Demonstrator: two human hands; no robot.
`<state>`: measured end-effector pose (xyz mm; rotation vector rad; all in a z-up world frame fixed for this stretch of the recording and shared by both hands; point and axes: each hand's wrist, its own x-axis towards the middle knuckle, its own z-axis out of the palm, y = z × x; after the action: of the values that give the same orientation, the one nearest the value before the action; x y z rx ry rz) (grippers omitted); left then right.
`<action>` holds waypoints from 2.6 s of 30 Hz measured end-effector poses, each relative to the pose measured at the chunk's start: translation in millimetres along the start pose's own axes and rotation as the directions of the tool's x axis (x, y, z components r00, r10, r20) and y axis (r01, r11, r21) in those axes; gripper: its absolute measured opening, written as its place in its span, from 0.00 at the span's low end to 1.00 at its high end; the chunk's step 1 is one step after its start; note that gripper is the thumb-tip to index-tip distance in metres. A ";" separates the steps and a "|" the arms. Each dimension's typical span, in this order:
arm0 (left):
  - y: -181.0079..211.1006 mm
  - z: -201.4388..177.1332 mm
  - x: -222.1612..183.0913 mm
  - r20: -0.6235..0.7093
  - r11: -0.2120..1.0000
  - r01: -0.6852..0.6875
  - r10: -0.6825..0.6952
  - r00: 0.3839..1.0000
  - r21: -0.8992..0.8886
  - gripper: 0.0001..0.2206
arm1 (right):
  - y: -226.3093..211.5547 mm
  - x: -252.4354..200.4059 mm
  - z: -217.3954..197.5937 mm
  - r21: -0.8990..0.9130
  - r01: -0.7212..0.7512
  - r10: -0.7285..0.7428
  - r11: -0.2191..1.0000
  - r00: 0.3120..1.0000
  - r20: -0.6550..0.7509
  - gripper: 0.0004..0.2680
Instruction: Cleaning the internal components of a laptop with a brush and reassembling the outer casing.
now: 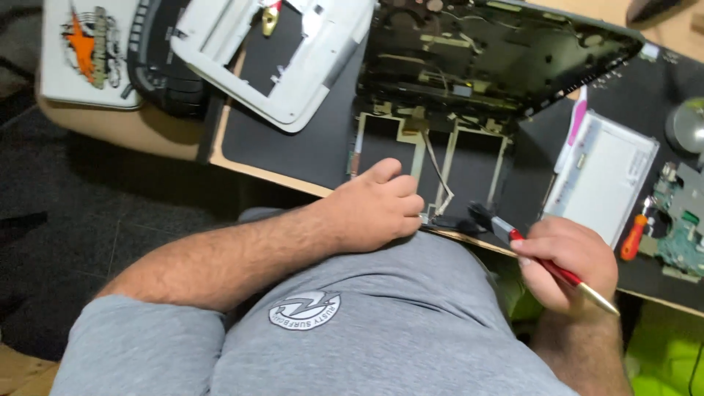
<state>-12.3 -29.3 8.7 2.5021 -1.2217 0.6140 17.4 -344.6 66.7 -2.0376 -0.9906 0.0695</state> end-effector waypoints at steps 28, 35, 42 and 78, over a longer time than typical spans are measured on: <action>-79.1 -76.4 2.0 0.101 0.283 0.676 -0.877 0.469 -0.681 0.30 | 48.5 -42.1 47.6 -0.406 -0.132 0.181 0.904 0.980 0.084 0.14; -136.2 -90.0 60.0 0.006 0.587 0.574 -0.696 0.718 -0.571 0.19 | 46.4 -45.0 44.9 -0.321 -0.081 0.093 0.944 0.995 0.022 0.17; -164.6 -112.1 95.6 0.275 0.816 0.523 -0.458 0.845 -0.247 0.11 | 45.8 -66.9 49.0 -0.189 -0.042 -0.001 0.981 0.975 -0.223 0.20; 39.9 7.2 -27.4 0.525 -0.574 0.046 -0.710 0.469 -0.817 0.24 | 48.3 -19.1 36.0 0.140 0.064 0.063 0.988 0.657 -0.751 0.25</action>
<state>-57.4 -37.8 -8.3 0.8134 0.2142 -0.2273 20.7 -349.1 3.7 -1.6557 -0.4196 -0.6495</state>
